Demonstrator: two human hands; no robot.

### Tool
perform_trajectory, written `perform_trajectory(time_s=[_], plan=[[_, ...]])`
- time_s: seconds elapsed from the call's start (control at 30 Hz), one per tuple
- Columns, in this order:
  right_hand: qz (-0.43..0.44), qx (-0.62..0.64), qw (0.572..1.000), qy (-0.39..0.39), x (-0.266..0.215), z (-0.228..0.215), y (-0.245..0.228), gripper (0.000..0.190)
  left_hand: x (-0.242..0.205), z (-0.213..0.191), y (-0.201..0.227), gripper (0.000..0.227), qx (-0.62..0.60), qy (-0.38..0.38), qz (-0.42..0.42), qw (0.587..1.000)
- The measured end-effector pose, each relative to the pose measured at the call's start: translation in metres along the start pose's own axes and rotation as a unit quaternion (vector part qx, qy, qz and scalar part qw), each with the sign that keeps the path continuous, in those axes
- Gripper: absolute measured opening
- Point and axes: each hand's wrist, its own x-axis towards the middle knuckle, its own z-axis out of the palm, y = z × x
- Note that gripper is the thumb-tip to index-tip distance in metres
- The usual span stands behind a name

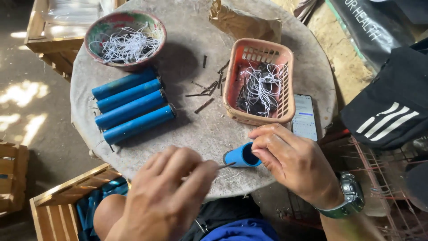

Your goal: Manually inserting pre-cut wicks into blue cylindrical candle molds on a workshop table.

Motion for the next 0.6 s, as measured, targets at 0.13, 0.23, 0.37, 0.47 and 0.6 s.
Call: perform_trajectory(time_s=[0.13, 0.23, 0.37, 0.47, 0.6], plan=[[0.002, 0.013, 1.000, 0.004, 0.000, -0.002, -0.001, 0.010, 0.019, 0.010, 0.006, 0.015, 0.045, -0.013, 0.078, 0.996], [-0.004, 0.014, 1.000, 0.004, -0.001, -0.002, -0.001, 0.010, 0.025, 0.021, 0.010, 0.013, 0.123, -0.028, 0.115, 0.985], [0.000, 0.006, 1.000, 0.016, -0.002, -0.002, 0.000, 0.009, 0.028, 0.028, 0.014, 0.013, 0.149, -0.062, 0.110, 0.981], [0.003, 0.003, 1.000, 0.016, -0.005, -0.002, 0.003, 0.010, 0.030, 0.033, 0.014, 0.013, 0.153, -0.066, 0.106, 0.980], [0.019, 0.000, 1.000, 0.019, -0.009, -0.002, 0.006, 0.011, 0.033, 0.038, 0.015, 0.013, 0.150, -0.064, 0.106, 0.981]])
